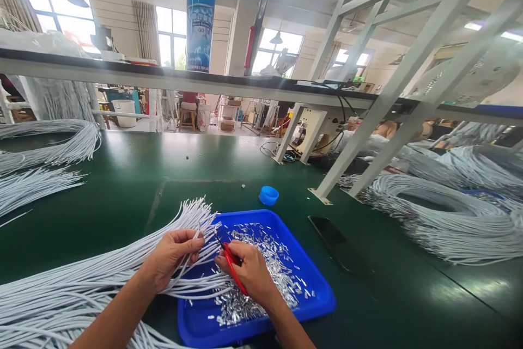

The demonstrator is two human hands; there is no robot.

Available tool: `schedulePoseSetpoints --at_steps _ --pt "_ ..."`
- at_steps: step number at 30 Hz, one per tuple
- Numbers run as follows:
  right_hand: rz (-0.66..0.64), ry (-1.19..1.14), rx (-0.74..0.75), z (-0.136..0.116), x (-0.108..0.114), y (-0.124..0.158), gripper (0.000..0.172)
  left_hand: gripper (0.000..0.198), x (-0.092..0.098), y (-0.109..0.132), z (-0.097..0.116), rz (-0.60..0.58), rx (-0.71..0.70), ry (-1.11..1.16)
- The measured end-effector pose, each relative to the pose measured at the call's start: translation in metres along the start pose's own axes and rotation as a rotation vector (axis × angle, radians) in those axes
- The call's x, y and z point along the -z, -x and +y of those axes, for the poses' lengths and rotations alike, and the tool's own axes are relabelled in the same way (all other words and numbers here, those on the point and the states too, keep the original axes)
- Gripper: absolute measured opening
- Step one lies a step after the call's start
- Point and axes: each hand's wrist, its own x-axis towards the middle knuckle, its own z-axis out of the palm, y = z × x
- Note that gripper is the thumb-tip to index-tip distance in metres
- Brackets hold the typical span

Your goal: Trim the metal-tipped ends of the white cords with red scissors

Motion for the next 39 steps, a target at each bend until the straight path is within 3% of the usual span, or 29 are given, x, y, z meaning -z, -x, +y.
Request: schedulePoseSetpoints --at_steps 7,17,20,25,28,31,36,39 --pt "0.009 0.087 0.026 0.004 -0.005 0.001 0.043 0.028 -0.008 0.004 0.001 0.034 -0.071 -0.108" --pt "0.005 0.054 0.046 0.007 -0.010 0.001 0.049 0.032 -0.005 0.003 -0.004 0.116 -0.166 -0.303" --pt "0.007 0.086 0.042 0.006 -0.012 0.002 0.048 0.032 -0.006 0.004 -0.002 0.090 -0.161 -0.305" --pt "0.001 0.083 0.076 0.005 -0.010 0.001 0.044 0.032 -0.006 0.005 0.001 -0.065 -0.076 -0.192" --pt "-0.014 0.096 0.053 0.008 -0.001 -0.001 0.036 0.030 -0.003 0.002 -0.002 -0.035 -0.052 -0.126" --pt "0.036 -0.065 -0.040 0.007 0.006 -0.002 0.029 0.028 -0.004 0.002 -0.002 -0.009 -0.056 -0.125" --pt "0.003 -0.685 -0.150 -0.006 -0.005 0.002 0.031 0.028 -0.011 0.007 -0.003 -0.113 -0.047 -0.269" --pt "0.085 -0.611 -0.095 -0.013 -0.016 0.007 0.027 0.030 -0.012 0.005 -0.009 -0.074 -0.041 -0.370"
